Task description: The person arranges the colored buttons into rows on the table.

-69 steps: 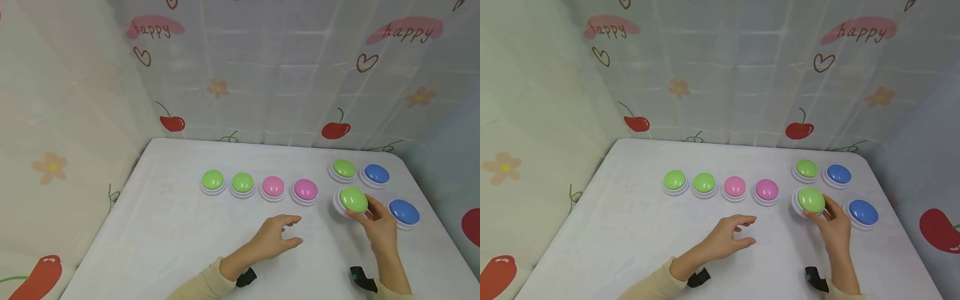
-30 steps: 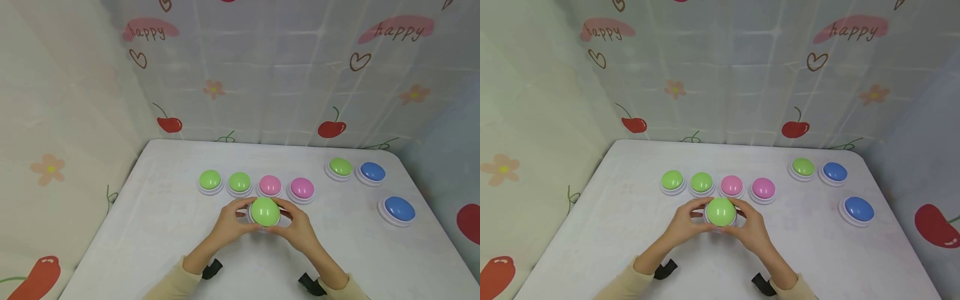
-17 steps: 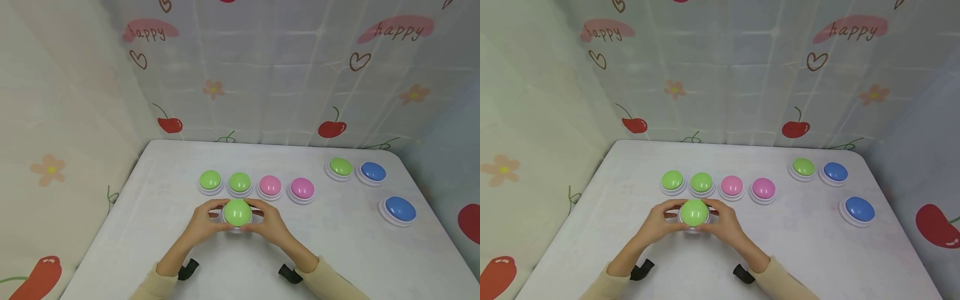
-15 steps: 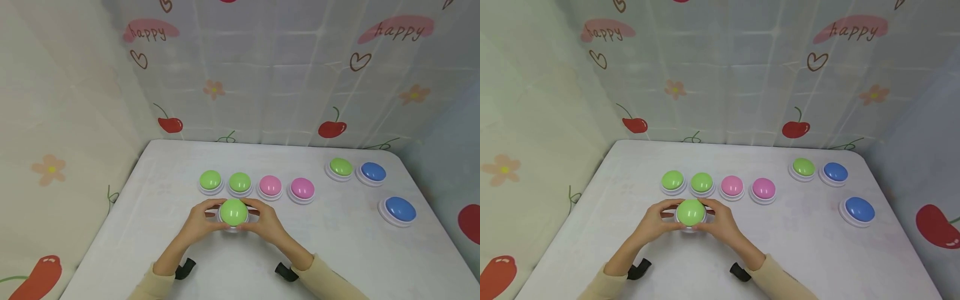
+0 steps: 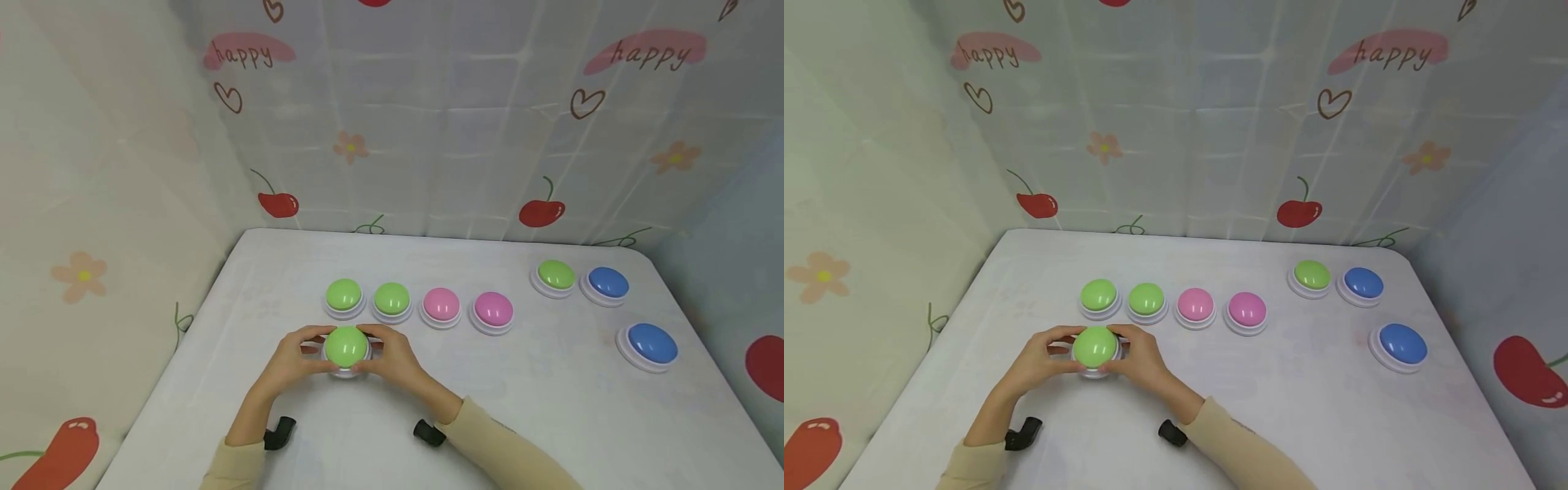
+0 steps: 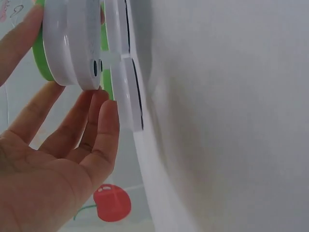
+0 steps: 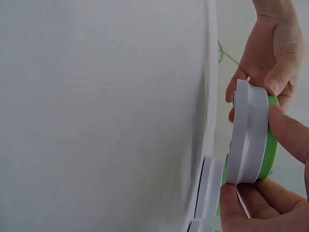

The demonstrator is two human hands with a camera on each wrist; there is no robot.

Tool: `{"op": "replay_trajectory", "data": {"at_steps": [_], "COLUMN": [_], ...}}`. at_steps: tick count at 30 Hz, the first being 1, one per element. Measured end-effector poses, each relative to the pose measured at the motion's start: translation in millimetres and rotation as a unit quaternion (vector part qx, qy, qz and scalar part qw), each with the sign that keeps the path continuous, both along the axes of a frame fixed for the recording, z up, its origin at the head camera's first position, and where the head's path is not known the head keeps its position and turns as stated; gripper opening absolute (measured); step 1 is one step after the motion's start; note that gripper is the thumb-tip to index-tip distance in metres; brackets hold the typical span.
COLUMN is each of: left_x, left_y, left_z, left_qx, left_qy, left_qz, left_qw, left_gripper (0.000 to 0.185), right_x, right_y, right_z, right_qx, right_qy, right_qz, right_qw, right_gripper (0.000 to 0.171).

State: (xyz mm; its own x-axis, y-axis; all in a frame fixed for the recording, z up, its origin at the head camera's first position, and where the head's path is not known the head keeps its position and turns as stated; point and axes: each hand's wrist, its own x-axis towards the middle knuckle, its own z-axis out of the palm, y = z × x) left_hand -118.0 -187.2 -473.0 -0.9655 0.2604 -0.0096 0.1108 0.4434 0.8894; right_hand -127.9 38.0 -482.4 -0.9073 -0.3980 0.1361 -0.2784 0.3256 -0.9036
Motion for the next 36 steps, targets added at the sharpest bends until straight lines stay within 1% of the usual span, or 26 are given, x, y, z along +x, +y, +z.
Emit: {"op": "replay_trajectory", "data": {"at_steps": [6, 10, 18, 26, 36], "left_x": [-2.7, -4.7, -6.3, -7.3, -7.1], "left_y": [-11, -16, -21, -24, -24], "left_z": [-8.1, -11.4, -13.5, -18.0, -18.5], "left_qx": [-0.01, -0.019, -0.041, -0.047, -0.055], "left_qy": [-0.017, -0.026, -0.033, -0.043, -0.052], "left_qz": [0.013, 0.02, 0.023, 0.032, 0.036], "left_qw": [0.9997, 0.9993, 0.9984, 0.9974, 0.9965], "left_gripper": [0.064, 0.064, 0.064, 0.063, 0.063], "right_x": [-1.5, -3.4, -5.4, -5.9, -5.8], "right_y": [-14, -19, -28, -32, -33], "right_z": [-4.8, -6.4, -11.8, -16.7, -18.2], "right_qx": [0.014, 0.018, 0.02, 0.031, 0.037], "right_qy": [-0.016, -0.021, -0.027, -0.026, -0.022], "right_qz": [-0.005, -0.009, -0.011, -0.015, -0.013], "right_qw": [1.0, 1.0, 0.999, 0.999, 0.999], "right_gripper": [0.067, 0.067, 0.068, 0.069, 0.069]}}
